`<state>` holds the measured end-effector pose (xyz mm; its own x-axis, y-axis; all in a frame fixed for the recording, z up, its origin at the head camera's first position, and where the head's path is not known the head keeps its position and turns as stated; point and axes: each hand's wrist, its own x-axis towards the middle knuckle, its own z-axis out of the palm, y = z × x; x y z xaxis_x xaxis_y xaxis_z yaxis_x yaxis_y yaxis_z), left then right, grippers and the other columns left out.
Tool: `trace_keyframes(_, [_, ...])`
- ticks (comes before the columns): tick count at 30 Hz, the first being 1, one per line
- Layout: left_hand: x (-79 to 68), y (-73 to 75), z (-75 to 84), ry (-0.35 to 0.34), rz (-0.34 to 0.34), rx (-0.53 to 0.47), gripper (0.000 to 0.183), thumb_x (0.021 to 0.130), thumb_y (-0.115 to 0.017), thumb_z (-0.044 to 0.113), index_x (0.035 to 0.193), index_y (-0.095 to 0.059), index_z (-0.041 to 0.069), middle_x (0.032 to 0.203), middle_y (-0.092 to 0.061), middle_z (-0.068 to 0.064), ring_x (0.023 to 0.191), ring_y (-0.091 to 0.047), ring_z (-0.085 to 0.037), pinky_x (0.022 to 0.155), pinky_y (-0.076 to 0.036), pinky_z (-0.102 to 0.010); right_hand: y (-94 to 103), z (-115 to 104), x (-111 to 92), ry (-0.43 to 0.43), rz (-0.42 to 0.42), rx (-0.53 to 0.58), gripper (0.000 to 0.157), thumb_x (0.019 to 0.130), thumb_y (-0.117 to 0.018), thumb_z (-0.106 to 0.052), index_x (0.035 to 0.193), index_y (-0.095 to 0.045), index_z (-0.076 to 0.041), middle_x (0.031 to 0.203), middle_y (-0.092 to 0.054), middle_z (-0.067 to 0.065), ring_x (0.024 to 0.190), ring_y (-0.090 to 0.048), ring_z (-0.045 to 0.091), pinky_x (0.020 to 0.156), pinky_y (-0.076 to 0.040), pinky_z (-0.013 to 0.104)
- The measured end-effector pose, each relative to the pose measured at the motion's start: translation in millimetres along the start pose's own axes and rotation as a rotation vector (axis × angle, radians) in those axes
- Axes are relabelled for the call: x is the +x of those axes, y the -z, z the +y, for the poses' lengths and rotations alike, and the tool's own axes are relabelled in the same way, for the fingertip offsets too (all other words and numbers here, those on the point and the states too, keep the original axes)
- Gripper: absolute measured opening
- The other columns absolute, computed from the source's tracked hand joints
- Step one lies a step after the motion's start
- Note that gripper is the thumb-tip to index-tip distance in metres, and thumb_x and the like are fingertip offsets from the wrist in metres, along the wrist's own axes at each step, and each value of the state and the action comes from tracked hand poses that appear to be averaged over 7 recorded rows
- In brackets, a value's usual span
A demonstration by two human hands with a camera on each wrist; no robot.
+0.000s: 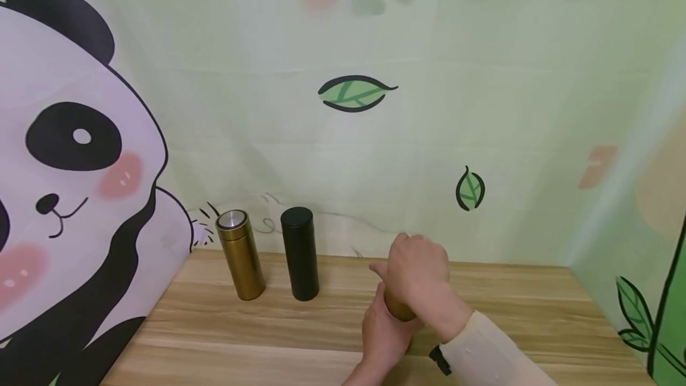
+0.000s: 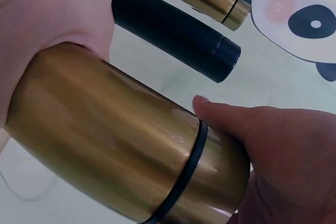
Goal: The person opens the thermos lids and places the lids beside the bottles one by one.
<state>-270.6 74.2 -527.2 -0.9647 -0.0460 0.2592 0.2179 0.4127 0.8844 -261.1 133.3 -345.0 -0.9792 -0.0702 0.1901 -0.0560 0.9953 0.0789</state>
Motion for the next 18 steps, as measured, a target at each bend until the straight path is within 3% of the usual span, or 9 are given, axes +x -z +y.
trace_keyframes(8, [-1.0, -0.8, 0.0, -0.005, 0.017, 0.013, 0.073, 0.069, -0.091, 0.041, 0.131, -0.057, 0.027, 0.101, -0.073, 0.008, 0.089, -0.068, -0.012, 0.075, -0.051, -0.033, -6.4, 3, 1, 0.031, 0.015, 0.031, 0.044, 0.092, -0.072, -0.043, 0.086, -0.064, 0.000, 0.072, -0.058, 0.011, 0.072, -0.066, 0.028, 0.057, -0.056, 0.040])
trace_keyframes(18, [1.0, 4.2, 0.3, -0.016, -0.033, -0.005, 0.071, 0.072, -0.090, 0.040, 0.133, -0.056, 0.028, 0.103, -0.073, 0.008, 0.089, -0.067, -0.009, 0.075, -0.051, -0.031, -13.0, 6, 2, 0.078, 0.057, 0.038, 0.040, 0.091, -0.073, -0.042, 0.083, -0.066, -0.004, 0.074, -0.061, 0.012, 0.071, -0.065, 0.028, 0.059, -0.057, 0.042])
